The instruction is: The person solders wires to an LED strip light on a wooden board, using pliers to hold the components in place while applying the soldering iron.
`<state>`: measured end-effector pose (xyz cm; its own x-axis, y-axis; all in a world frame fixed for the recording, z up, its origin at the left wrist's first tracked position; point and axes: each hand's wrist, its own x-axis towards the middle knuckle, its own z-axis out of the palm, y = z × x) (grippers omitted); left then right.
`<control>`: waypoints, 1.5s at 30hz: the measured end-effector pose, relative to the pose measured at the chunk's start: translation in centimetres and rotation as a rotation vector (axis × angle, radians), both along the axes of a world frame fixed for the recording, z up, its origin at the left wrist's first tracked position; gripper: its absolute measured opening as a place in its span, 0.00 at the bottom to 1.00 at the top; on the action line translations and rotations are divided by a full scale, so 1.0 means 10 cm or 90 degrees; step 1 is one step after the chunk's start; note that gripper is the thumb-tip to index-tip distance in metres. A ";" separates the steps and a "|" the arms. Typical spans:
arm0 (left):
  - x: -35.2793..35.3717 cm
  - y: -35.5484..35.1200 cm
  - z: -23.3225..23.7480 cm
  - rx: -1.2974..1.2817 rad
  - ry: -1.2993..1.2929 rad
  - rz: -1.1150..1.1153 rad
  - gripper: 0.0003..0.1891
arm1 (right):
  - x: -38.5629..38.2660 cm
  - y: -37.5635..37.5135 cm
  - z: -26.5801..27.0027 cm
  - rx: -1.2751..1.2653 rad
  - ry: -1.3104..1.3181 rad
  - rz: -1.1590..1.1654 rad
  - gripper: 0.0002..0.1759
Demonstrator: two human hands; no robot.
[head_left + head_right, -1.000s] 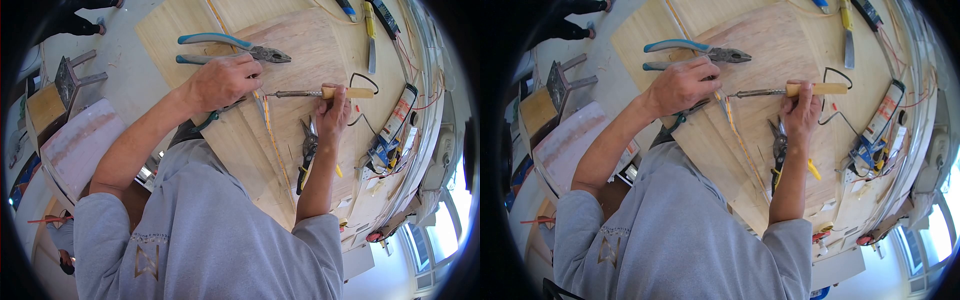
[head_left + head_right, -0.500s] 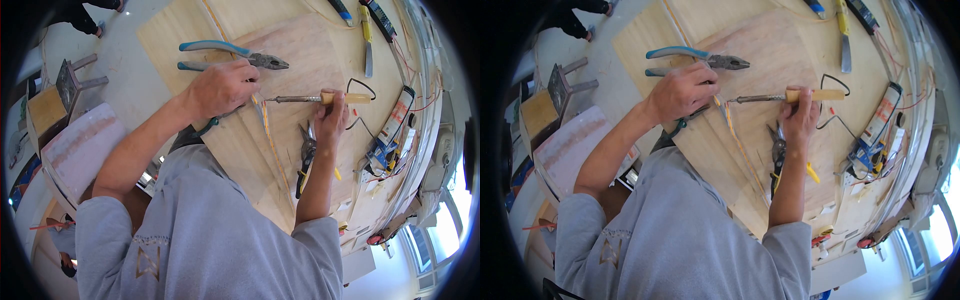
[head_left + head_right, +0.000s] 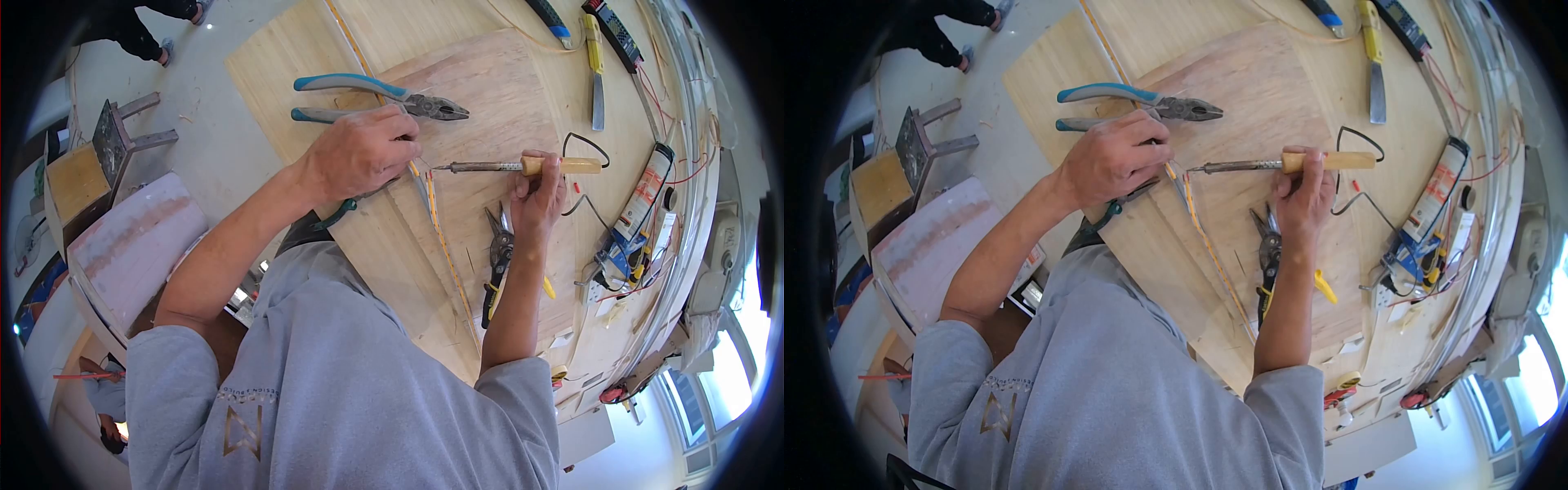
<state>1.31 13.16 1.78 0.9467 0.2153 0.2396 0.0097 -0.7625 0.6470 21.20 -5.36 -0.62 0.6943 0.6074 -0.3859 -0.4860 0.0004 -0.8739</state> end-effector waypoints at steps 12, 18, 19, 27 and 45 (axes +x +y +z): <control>-0.06 -0.06 -0.02 -0.010 0.044 0.020 0.06 | 0.01 -0.01 -0.03 0.003 0.002 -0.011 0.22; -0.07 -0.13 -0.03 -0.106 0.069 0.060 0.04 | 0.02 -0.01 -0.03 0.012 0.005 -0.004 0.22; -0.07 -0.13 -0.03 -0.113 0.074 0.063 0.04 | 0.02 -0.01 -0.03 0.012 0.005 -0.004 0.22; -0.07 -0.14 -0.03 -0.141 0.064 0.078 0.04 | 0.01 -0.01 -0.04 0.016 0.001 -0.007 0.22; -0.06 -0.14 -0.02 -0.119 0.075 0.070 0.03 | 0.00 0.00 -0.01 0.004 0.002 -0.002 0.22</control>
